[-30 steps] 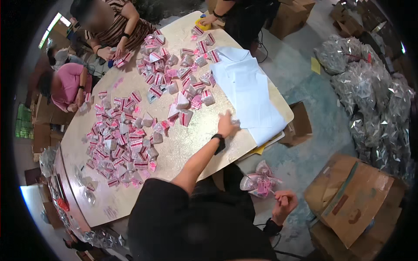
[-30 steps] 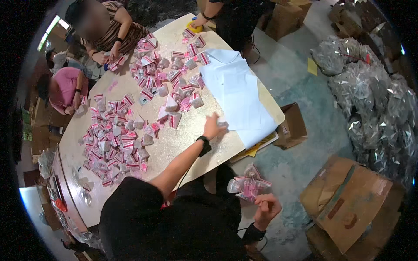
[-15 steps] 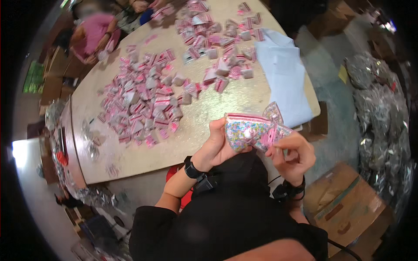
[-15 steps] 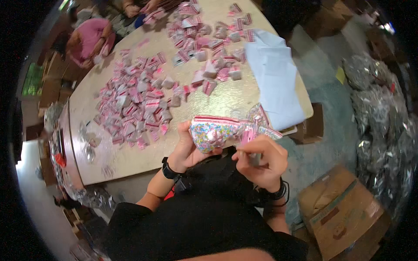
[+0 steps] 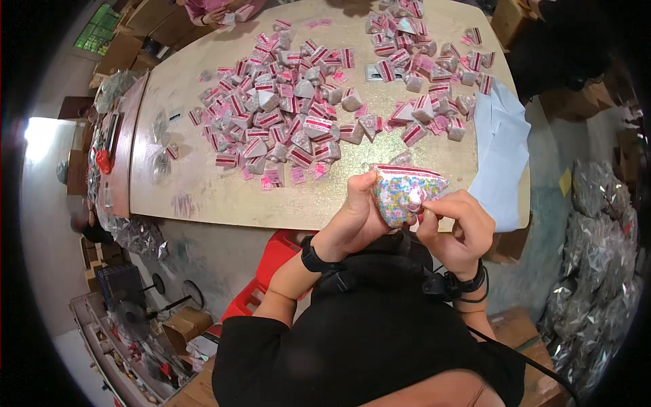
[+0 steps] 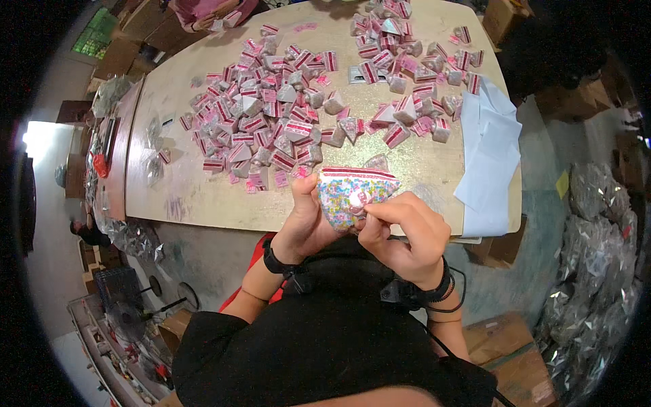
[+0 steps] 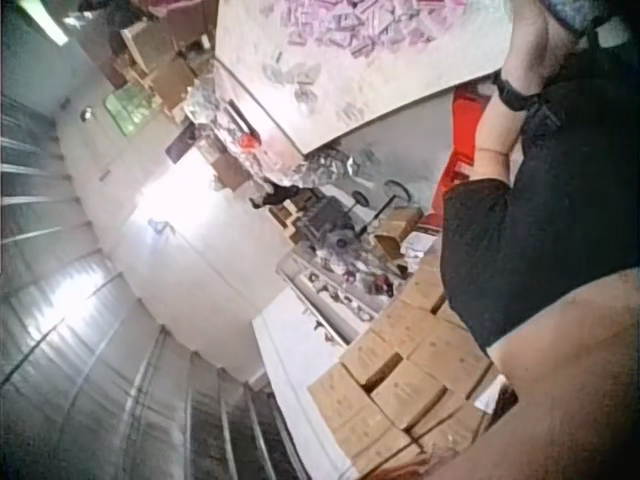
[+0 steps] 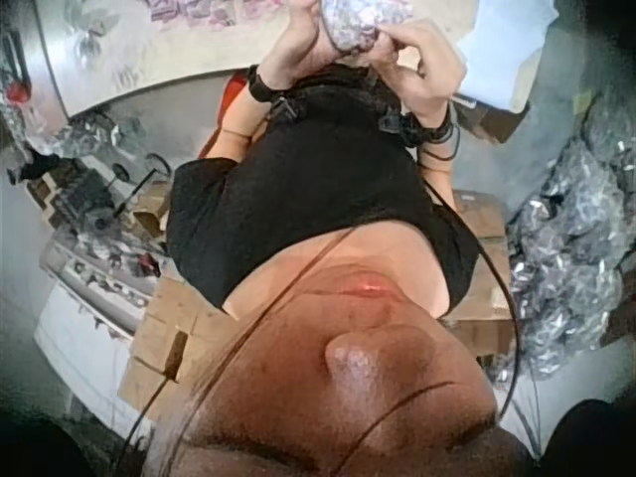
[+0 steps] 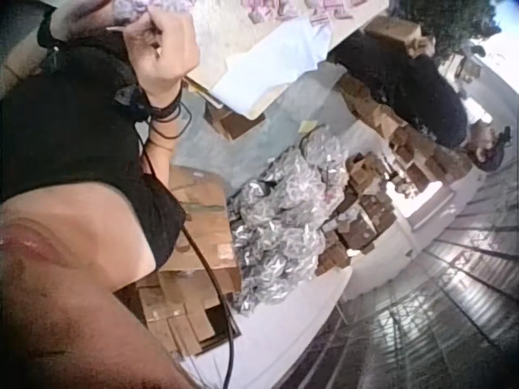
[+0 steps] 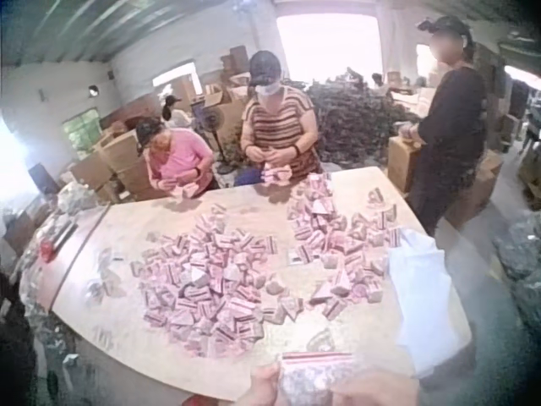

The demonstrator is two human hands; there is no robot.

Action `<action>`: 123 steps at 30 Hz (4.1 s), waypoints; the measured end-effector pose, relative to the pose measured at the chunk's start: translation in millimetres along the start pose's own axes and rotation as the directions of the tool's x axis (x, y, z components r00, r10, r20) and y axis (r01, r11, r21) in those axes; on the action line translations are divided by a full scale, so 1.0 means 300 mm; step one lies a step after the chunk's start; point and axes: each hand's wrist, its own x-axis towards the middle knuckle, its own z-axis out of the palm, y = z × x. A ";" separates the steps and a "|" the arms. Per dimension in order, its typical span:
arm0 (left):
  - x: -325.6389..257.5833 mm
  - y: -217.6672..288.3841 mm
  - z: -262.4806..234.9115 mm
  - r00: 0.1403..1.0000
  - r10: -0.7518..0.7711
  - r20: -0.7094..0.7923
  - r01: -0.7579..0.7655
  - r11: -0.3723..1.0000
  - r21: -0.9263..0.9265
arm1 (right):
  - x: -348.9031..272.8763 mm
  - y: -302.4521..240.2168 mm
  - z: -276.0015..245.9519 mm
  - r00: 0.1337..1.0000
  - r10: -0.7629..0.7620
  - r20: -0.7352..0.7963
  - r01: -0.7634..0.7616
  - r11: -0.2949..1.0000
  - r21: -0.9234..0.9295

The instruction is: Packaging small pink and white products into small bags and then into larger clear plastic bags.

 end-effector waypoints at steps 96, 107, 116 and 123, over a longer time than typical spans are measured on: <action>0.086 -0.060 -0.230 0.700 0.709 0.086 -0.695 0.649 0.309 | -0.154 0.286 0.205 0.879 0.376 0.293 -0.476 0.647 0.596; 0.143 -0.022 -0.304 0.587 0.721 0.368 -0.764 0.344 0.545 | -0.130 0.317 0.175 0.805 0.395 0.443 -0.593 0.575 0.564; 0.058 0.117 -0.258 0.973 0.226 0.051 -0.159 0.489 0.858 | -0.091 0.323 0.132 0.898 0.378 0.226 -0.429 0.866 0.257; -0.036 0.047 -0.451 0.998 -0.044 0.038 -0.044 -0.165 0.985 | 0.092 0.531 -0.196 0.903 0.417 0.101 -0.418 0.909 -0.014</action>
